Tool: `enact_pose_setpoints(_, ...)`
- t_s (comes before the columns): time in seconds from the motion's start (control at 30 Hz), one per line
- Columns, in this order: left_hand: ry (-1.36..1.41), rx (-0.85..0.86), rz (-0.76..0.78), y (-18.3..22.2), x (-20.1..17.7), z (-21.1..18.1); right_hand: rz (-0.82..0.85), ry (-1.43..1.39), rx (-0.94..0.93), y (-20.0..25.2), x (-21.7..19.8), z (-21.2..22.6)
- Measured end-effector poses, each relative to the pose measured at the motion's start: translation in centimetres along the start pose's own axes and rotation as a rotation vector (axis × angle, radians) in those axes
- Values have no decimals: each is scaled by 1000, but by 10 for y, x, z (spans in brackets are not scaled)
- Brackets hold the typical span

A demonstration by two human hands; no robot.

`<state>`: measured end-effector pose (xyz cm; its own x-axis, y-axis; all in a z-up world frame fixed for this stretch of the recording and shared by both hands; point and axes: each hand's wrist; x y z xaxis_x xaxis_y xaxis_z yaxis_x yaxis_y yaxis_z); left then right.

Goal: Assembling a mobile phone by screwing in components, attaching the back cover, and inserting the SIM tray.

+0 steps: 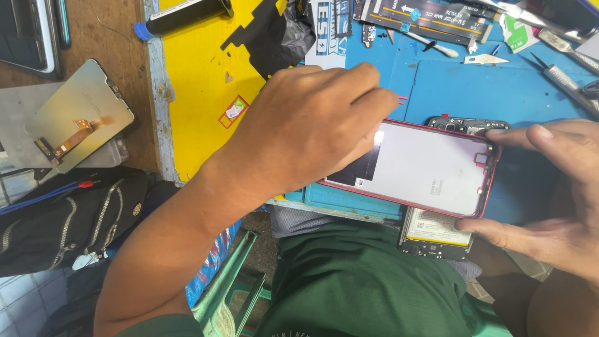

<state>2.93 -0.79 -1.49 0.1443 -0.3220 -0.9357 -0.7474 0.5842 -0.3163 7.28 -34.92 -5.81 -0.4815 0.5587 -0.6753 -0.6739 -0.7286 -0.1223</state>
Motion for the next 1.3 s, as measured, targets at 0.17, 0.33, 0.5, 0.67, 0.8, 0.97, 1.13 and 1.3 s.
enact_pose_setpoints(0.17,43,-58,-86,12,-16,-8,-4,1,12,1,0,0)
enact_pose_setpoints(0.33,369,-458,-148,29,-32,-32,-3,29,22,-1,-3,4)
enact_pose_setpoints(0.5,942,-961,19,38,-37,-44,-12,-14,55,-5,-4,13)
enact_pose_setpoints(0.67,1427,-1099,-264,46,-29,-45,-8,-35,63,-6,-3,27)
enact_pose_setpoints(0.8,1656,-1118,-335,53,-32,-45,3,28,53,-16,0,42)
enact_pose_setpoints(0.97,1617,-1183,-381,67,-37,-44,84,24,-13,-47,0,56)
enact_pose_setpoints(1.13,1404,-1182,-432,91,-39,-38,184,-13,60,-77,-9,58)
enact_pose_setpoints(1.3,1431,-1202,-555,108,-36,-39,128,348,-170,-114,-1,56)
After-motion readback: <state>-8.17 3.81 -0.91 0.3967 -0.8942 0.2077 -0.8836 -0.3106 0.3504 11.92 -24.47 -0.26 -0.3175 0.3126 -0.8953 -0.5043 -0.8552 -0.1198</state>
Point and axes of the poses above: each hand's wrist, its own y-axis away from the middle knuckle, its own x-axis out of the palm, z = x × y, and after that the axes turned 10 degrees about x, right-handed
